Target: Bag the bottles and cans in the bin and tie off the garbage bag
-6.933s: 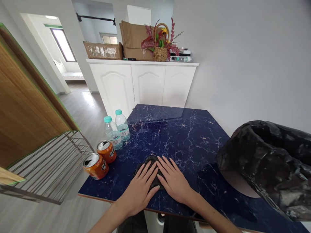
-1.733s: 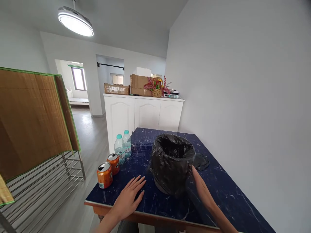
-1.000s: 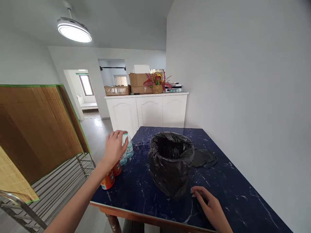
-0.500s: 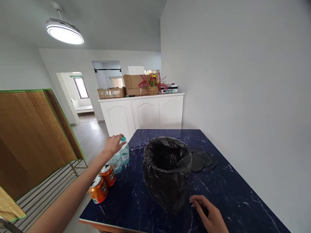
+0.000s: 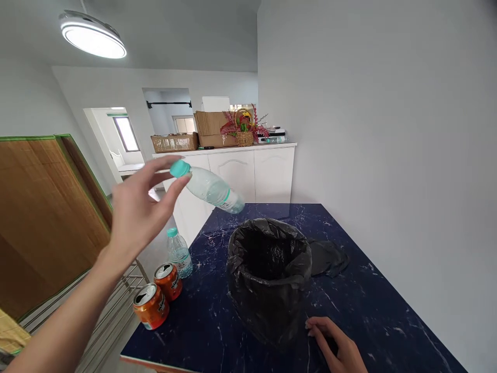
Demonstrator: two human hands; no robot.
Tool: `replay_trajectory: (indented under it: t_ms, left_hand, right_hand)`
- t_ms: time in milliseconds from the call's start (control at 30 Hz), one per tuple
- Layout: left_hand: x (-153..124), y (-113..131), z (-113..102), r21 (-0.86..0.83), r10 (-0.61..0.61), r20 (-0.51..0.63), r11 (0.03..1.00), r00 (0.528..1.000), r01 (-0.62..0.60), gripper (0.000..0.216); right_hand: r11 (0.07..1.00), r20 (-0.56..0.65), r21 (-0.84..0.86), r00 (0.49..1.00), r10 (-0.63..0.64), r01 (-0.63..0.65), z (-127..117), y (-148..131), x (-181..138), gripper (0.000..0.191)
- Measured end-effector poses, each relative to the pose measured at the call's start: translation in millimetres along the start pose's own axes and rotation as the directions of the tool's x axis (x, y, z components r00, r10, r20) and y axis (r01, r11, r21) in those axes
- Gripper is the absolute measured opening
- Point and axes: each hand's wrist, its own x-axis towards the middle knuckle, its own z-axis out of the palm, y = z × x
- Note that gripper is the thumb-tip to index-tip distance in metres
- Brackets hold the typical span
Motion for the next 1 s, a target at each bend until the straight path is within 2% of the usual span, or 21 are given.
replay_trajectory:
  t_ms: [67,167,233,333,433,600,833,1000]
  left_hand:
    - [3,25,-14,-0.054,0.049,0.01,0.997,0.999,-0.048,0.04]
    - [-3,48,-12,-0.14,0.214,0.167,0.971,0.962,-0.192,0.039]
    - [-10,54,1,-0.214,0.316,0.294,0.942,0.902,-0.26,0.036]
    - [-22,54,28,-0.314,0.393,0.462,0.911,0.795,-0.268,0.034]
    - [-31,48,53,-0.354,0.413,0.572,0.904,0.708,-0.241,0.036]
    - [-34,37,79,-0.388,0.432,0.672,0.897,0.602,-0.211,0.033]
    - [-29,37,94,-0.282,0.35,0.803,0.936,0.482,-0.208,0.027]
    - [-26,39,97,-0.28,0.327,0.882,0.943,0.339,-0.18,0.028]
  right_hand:
    - [1.0,0.004,0.003,1.0,0.007,-0.007,-1,0,-1,0.041]
    - [1.0,-0.003,-0.004,1.0,0.006,-0.006,-1,0,-2,0.038]
    - [1.0,-0.012,-0.012,1.0,0.001,-0.001,0,0,-1,0.037]
    - [1.0,-0.014,-0.018,1.0,-0.008,0.007,1,0,0,0.038]
    - [1.0,-0.023,-0.015,1.0,-0.009,0.008,1,-1,-1,0.036]
    - [1.0,-0.015,-0.017,1.0,0.008,-0.009,0,-1,-2,0.035]
    - [0.999,0.009,-0.028,0.999,0.037,-0.037,0,2,0,0.04]
    - [0.998,0.017,-0.038,0.999,0.047,-0.047,1,8,-1,0.039]
